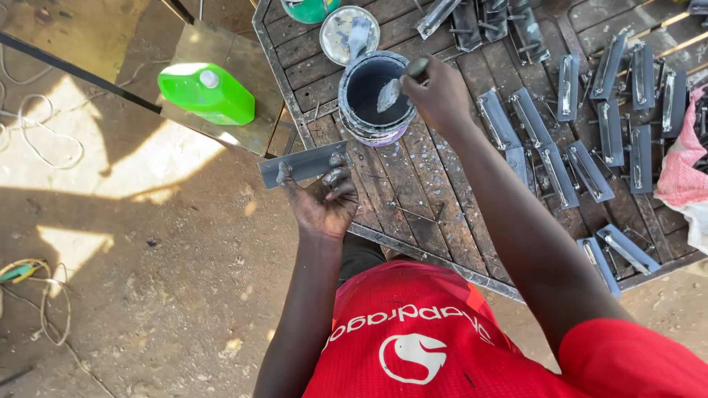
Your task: Painting small metal brackets with black paint using a brush
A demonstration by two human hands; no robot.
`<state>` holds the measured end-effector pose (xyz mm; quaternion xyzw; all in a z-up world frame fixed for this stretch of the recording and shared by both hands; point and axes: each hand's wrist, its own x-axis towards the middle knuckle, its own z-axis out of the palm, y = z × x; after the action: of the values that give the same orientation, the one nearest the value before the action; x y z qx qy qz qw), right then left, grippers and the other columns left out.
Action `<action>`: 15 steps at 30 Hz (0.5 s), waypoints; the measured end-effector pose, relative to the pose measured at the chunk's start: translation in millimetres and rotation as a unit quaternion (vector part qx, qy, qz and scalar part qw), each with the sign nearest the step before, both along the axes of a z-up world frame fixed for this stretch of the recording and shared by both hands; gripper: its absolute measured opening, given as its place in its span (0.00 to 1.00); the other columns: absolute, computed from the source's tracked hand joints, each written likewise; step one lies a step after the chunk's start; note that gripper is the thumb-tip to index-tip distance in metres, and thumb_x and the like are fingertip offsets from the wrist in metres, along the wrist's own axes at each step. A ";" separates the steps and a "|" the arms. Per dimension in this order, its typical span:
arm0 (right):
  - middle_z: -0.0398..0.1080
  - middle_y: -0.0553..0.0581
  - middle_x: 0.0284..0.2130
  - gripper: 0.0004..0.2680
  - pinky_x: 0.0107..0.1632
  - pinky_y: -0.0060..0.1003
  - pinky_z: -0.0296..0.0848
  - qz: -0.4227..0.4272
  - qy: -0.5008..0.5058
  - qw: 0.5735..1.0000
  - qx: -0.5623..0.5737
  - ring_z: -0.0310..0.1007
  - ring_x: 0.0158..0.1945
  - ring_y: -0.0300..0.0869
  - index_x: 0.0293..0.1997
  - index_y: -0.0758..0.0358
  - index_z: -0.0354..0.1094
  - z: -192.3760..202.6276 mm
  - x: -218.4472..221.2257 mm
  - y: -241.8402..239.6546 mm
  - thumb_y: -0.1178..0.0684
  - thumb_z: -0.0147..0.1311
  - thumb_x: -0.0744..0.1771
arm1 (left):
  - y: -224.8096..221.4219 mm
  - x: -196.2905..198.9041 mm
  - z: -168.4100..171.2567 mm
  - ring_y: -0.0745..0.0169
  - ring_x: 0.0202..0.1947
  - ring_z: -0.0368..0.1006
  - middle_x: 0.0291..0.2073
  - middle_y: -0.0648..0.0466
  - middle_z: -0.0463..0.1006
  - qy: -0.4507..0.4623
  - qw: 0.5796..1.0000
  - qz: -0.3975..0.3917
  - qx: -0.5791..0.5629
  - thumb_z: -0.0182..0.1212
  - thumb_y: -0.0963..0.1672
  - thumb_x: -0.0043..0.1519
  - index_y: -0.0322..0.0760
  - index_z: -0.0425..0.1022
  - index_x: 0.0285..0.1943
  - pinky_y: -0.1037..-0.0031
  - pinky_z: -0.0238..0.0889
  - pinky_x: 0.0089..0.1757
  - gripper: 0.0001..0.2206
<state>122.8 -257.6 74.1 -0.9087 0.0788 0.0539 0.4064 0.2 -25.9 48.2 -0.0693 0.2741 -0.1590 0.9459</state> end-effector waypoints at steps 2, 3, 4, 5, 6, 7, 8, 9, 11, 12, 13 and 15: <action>0.75 0.48 0.26 0.04 0.32 0.38 0.67 0.001 0.042 0.999 -0.034 0.70 0.28 0.37 0.33 0.53 0.66 -14.0 24.7 10.4 0.50 0.55 0.67 | 0.9 0.7 -1.8 0.69 0.26 0.60 0.32 0.49 0.68 -0.017 0.999 0.016 -0.028 0.66 0.59 0.56 0.29 0.67 0.48 0.86 0.50 0.22 0.31; 0.73 0.51 0.23 0.07 0.30 0.43 0.63 -0.003 0.080 0.995 -0.065 0.68 0.27 0.41 0.27 0.54 0.61 -21.3 36.8 16.6 0.50 0.53 0.64 | 2.0 0.8 -2.6 0.69 0.27 0.59 0.33 0.50 0.67 -0.038 0.998 0.026 -0.053 0.66 0.58 0.57 0.30 0.67 0.47 0.85 0.50 0.23 0.28; 0.73 0.51 0.23 0.07 0.30 0.43 0.63 0.005 0.082 0.994 -0.067 0.68 0.27 0.41 0.27 0.54 0.61 -37.3 47.3 18.5 0.50 0.53 0.64 | 2.0 3.1 -2.7 0.69 0.27 0.59 0.33 0.50 0.67 -0.036 0.997 0.034 -0.054 0.66 0.58 0.57 0.30 0.67 0.47 0.85 0.50 0.23 0.28; 0.73 0.56 0.25 0.07 0.30 0.49 0.63 -0.001 0.081 0.992 -0.100 0.70 0.29 0.50 0.29 0.57 0.63 -53.4 57.7 20.5 0.48 0.54 0.64 | 2.1 5.4 -2.9 0.69 0.27 0.60 0.35 0.51 0.67 -0.038 0.997 0.028 -0.069 0.67 0.58 0.56 0.30 0.66 0.48 0.86 0.51 0.23 0.30; 0.73 0.61 0.28 0.09 0.30 0.55 0.64 -0.006 0.080 0.988 -0.132 0.71 0.31 0.58 0.30 0.59 0.66 -69.8 67.8 23.9 0.45 0.54 0.63 | 2.9 7.0 -2.9 0.70 0.27 0.62 0.36 0.51 0.68 -0.040 0.995 0.023 -0.083 0.67 0.59 0.56 0.30 0.64 0.48 0.86 0.52 0.22 0.31; 0.73 0.61 0.28 0.09 0.30 0.55 0.64 0.003 0.081 0.988 -0.133 0.71 0.31 0.58 0.30 0.59 0.66 -77.5 72.6 26.5 0.45 0.54 0.63 | 3.3 9.6 -3.3 0.70 0.27 0.62 0.36 0.51 0.68 -0.038 0.995 0.032 -0.083 0.67 0.59 0.56 0.30 0.64 0.48 0.86 0.52 0.22 0.31; 0.72 0.60 0.25 0.09 0.29 0.54 0.64 0.011 0.086 0.986 -0.140 0.70 0.30 0.55 0.30 0.59 0.65 -85.4 76.2 28.0 0.45 0.54 0.64 | 3.1 11.8 -3.6 0.71 0.26 0.61 0.33 0.52 0.67 -0.027 0.996 0.029 -0.075 0.67 0.60 0.56 0.29 0.65 0.45 0.86 0.51 0.22 0.31; 0.70 0.58 0.23 0.09 0.29 0.53 0.64 0.019 0.090 0.985 -0.146 0.69 0.28 0.53 0.29 0.58 0.64 -93.4 79.6 28.7 0.45 0.54 0.65 | 2.3 13.9 -4.0 0.72 0.25 0.60 0.29 0.53 0.66 -0.015 0.997 0.026 -0.067 0.66 0.60 0.55 0.29 0.67 0.42 0.86 0.50 0.22 0.31; 0.71 0.59 0.25 0.10 0.28 0.53 0.64 0.023 0.098 0.982 -0.160 0.69 0.28 0.54 0.30 0.59 0.64 -101.0 82.8 32.9 0.45 0.54 0.65 | 3.3 17.1 -6.8 0.71 0.25 0.60 0.30 0.52 0.67 -0.007 0.997 0.034 -0.064 0.65 0.61 0.56 0.27 0.67 0.42 0.85 0.51 0.22 0.32; 0.72 0.61 0.27 0.10 0.28 0.54 0.64 0.018 0.104 0.980 -0.171 0.70 0.29 0.55 0.31 0.60 0.64 -104.2 84.1 32.9 0.45 0.54 0.65 | 2.9 19.5 -7.9 0.70 0.24 0.61 0.31 0.51 0.68 -0.002 0.998 0.034 -0.059 0.65 0.61 0.56 0.26 0.68 0.42 0.85 0.51 0.22 0.32; 0.72 0.61 0.27 0.10 0.28 0.54 0.64 0.020 0.105 0.979 -0.173 0.70 0.29 0.55 0.31 0.60 0.64 -108.1 85.8 34.6 0.45 0.54 0.65 | 3.6 21.4 -11.1 0.70 0.24 0.61 0.31 0.51 0.68 0.000 0.997 0.036 -0.061 0.65 0.61 0.56 0.26 0.68 0.42 0.85 0.51 0.22 0.32; 0.74 0.64 0.31 0.11 0.33 0.55 0.69 0.043 0.102 0.972 -0.205 0.72 0.33 0.57 0.34 0.61 0.66 -115.3 86.0 34.8 0.44 0.57 0.67 | 3.8 24.3 -16.8 0.67 0.27 0.63 0.34 0.46 0.70 0.016 0.998 0.044 -0.037 0.65 0.61 0.56 0.20 0.68 0.42 0.85 0.51 0.21 0.35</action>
<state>208.9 -222.8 -41.2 -0.9649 0.0896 0.1464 0.1985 24.4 -22.2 31.4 -0.1186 0.2797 -0.1259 0.9444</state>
